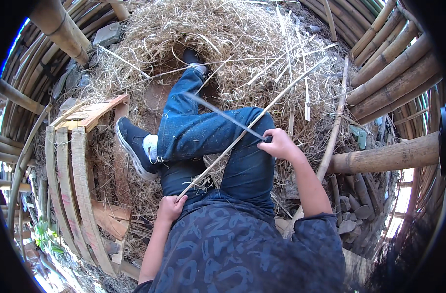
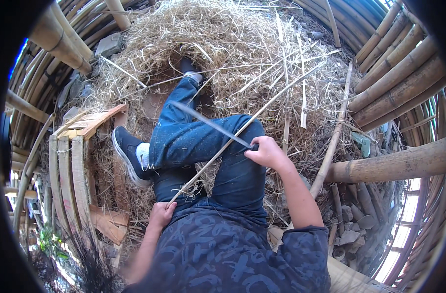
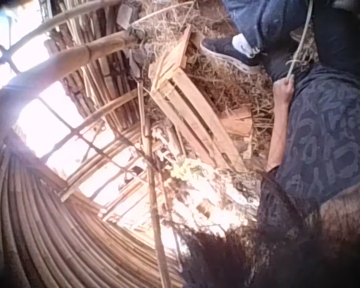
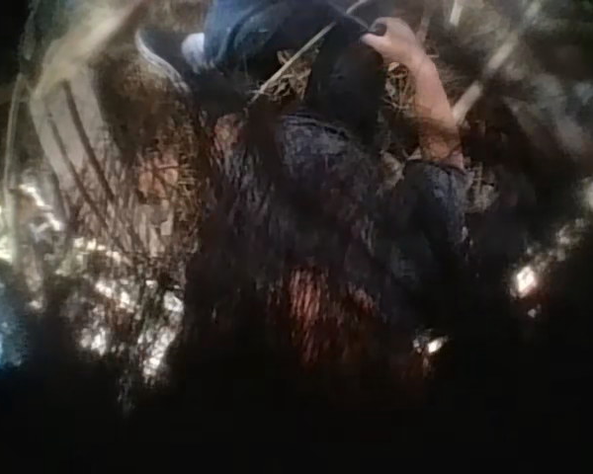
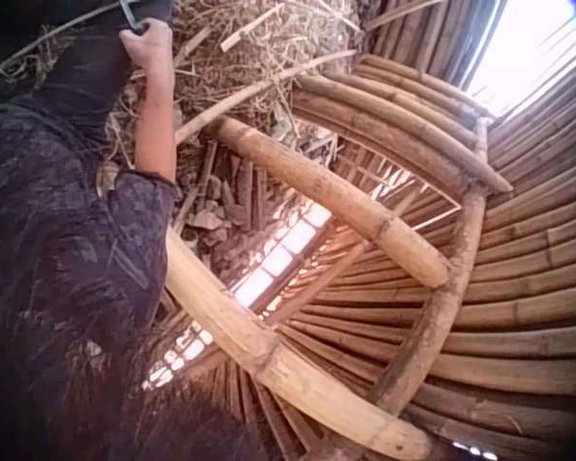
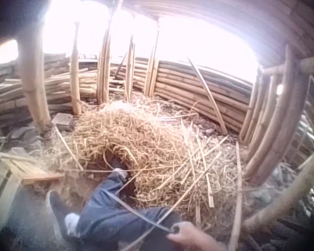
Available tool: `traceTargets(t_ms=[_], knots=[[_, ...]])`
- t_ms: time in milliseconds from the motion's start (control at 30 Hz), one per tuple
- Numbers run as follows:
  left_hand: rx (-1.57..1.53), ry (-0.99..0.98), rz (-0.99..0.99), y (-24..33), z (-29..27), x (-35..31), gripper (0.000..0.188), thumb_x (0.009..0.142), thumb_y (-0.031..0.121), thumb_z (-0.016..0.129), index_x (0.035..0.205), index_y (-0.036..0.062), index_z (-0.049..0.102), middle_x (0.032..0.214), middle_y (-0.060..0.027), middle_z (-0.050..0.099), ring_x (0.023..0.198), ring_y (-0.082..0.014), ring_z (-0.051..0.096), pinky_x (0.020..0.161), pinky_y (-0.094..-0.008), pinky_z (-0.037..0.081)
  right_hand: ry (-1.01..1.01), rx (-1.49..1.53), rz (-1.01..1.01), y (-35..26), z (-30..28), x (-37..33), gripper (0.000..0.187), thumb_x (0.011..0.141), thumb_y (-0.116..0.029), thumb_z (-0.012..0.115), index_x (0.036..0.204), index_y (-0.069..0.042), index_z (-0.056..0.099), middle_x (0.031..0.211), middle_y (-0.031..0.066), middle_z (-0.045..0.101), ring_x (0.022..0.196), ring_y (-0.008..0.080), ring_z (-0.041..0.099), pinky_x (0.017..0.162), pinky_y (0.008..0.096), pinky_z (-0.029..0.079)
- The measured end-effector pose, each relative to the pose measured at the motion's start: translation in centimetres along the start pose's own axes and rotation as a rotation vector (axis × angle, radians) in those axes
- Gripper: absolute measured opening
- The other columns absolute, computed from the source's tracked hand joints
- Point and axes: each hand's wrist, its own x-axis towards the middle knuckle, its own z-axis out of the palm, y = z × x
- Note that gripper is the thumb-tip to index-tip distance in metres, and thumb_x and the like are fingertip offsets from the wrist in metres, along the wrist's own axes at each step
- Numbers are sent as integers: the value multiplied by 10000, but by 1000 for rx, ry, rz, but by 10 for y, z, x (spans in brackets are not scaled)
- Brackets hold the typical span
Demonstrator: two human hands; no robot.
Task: The person shaves and scrapes a bamboo strip using a machete while holding the strip by hand.
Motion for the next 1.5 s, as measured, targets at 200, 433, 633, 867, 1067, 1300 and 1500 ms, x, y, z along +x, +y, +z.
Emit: traceTargets(t_ms=[200, 433, 633, 867, 1067, 1300, 1500], knots=[[-16, 103, 83, -4, 6, 0, 517, 938, 389, 571, 632, -27, 598, 603, -266, 533, 577, -440, 569, 540, -474, 429, -30, 472, 123, 53, -34, 7, 268, 765, -80, 732, 953, -5, 556, 626, 21, 556, 476, 104, 552, 435, 268, 463], [-23, 49, 40, 1, 2, 4, 500, 941, 373, 571, 640, -25, 606, 625, -266, 546, 594, -447, 575, 545, -479, 435, 97, 545, 75, 100, -76, 29, 166, 842, -116, 727, 887, 8, 626, 652, 39, 624, 498, 97, 574, 463, 260, 475], [-27, 42, -10, 10, -2, 2, 488, 933, 361, 584, 631, -22, 610, 607, -264, 544, 573, -441, 577, 530, -475, 435, 290, 462, 37, 106, -96, 52, 238, 932, -233, 665, 874, -2, 651, 654, 19, 612, 470, 82, 544, 443, 237, 450], [-17, 53, 3, 5, 3, 2, 491, 922, 368, 593, 622, -20, 609, 594, -260, 543, 561, -438, 576, 523, -470, 437, 303, 466, 256, 107, -100, 81, 190, 840, -185, 721, 816, -35, 607, 638, 8, 582, 467, 87, 525, 429, 251, 444], [4, 46, -18, 9, 1, 3, 472, 925, 340, 588, 625, -24, 617, 593, -265, 539, 570, -443, 579, 520, -475, 438, 221, 438, 227, 117, -62, 98, 134, 743, -17, 695, 838, -6, 600, 605, 34, 566, 442, 130, 536, 420, 283, 464], [27, 11, -36, 10, 1, 7, 480, 927, 353, 584, 636, -26, 630, 591, -268, 539, 574, -445, 582, 527, -479, 443, 199, 482, 189, 118, -29, 88, 98, 747, -20, 663, 770, -21, 567, 590, 29, 548, 449, 127, 523, 436, 289, 455], [21, 13, -74, 12, 1, 5, 501, 930, 361, 582, 629, -38, 618, 593, -274, 533, 566, -446, 575, 520, -478, 429, 90, 493, 142, 98, -16, 65, 91, 754, -4, 635, 773, 2, 546, 586, 38, 541, 436, 137, 529, 419, 299, 457]])
